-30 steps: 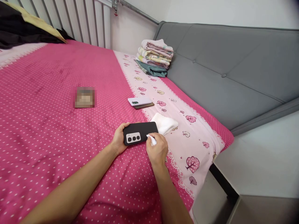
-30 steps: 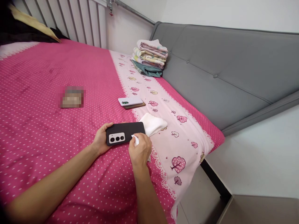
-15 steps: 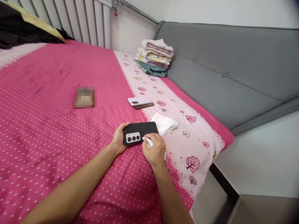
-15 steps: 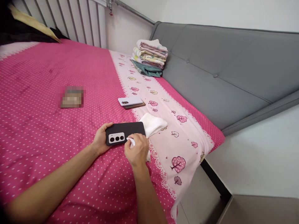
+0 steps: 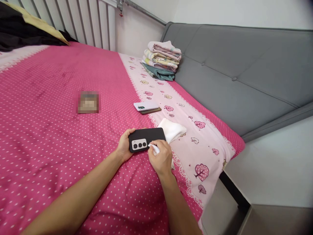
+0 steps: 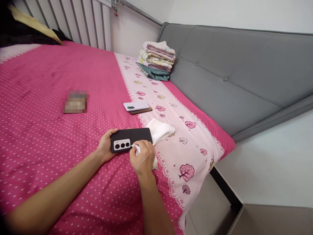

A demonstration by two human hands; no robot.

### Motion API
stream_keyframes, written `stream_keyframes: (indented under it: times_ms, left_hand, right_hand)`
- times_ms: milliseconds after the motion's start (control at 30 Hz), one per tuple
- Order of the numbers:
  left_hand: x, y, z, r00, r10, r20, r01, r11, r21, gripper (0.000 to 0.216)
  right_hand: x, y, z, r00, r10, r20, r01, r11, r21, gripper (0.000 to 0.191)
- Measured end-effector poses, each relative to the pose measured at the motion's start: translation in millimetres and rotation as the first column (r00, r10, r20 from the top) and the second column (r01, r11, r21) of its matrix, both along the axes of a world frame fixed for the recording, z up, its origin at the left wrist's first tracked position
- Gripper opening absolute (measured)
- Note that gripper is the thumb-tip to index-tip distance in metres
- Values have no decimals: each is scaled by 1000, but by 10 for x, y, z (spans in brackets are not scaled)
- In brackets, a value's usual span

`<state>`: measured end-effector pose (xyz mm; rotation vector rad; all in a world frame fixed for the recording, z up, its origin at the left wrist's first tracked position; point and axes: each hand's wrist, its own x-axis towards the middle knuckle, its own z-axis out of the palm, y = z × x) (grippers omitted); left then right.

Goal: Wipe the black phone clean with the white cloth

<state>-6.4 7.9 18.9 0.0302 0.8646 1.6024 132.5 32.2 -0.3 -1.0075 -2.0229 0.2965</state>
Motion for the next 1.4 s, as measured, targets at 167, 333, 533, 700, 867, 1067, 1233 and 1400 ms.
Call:
stream_keyframes:
  times_ms: [167, 333, 533, 700, 867, 1067, 1233, 1400]
  left_hand:
    - [2, 0, 20, 1000, -5, 2, 5, 1000, -8, 21]
    - [6, -1, 18, 1000, 3, 1, -3, 1000, -23, 21]
    - [10, -7, 10, 1000, 5, 4, -5, 1000, -18, 21]
    - [10, -7, 18, 1000, 3, 14, -3, 1000, -8, 20]
    - [5, -14, 39, 1000, 1, 21, -1, 1000, -19, 22]
    - [-37, -2, -19, 1000, 2, 21, 0, 999, -54, 20]
    - [-77, 35, -95, 999, 10, 39, -6, 994, -110, 16]
    - [-98, 47, -133, 998, 0, 55, 8, 989, -149, 16]
  right_hand:
    - [11, 29, -27, 994, -109, -10, 109, 994, -13, 16]
    - [21, 36, -40, 993, -122, -8, 122, 993, -11, 16]
    - [14, 18, -25, 999, -46, 5, 46, 999, -8, 14]
    - [2, 8, -16, 1000, -20, 14, 20, 1000, -5, 13]
    - [-16, -2, -27, 999, -35, 19, 35, 999, -14, 13]
    - [-65, -3, -54, 999, -51, 7, 51, 999, -11, 13]
    - [-104, 0, -88, 998, -69, 4, 69, 998, 3, 12]
    - [-149, -4, -137, 997, -78, -27, 78, 997, 14, 13]
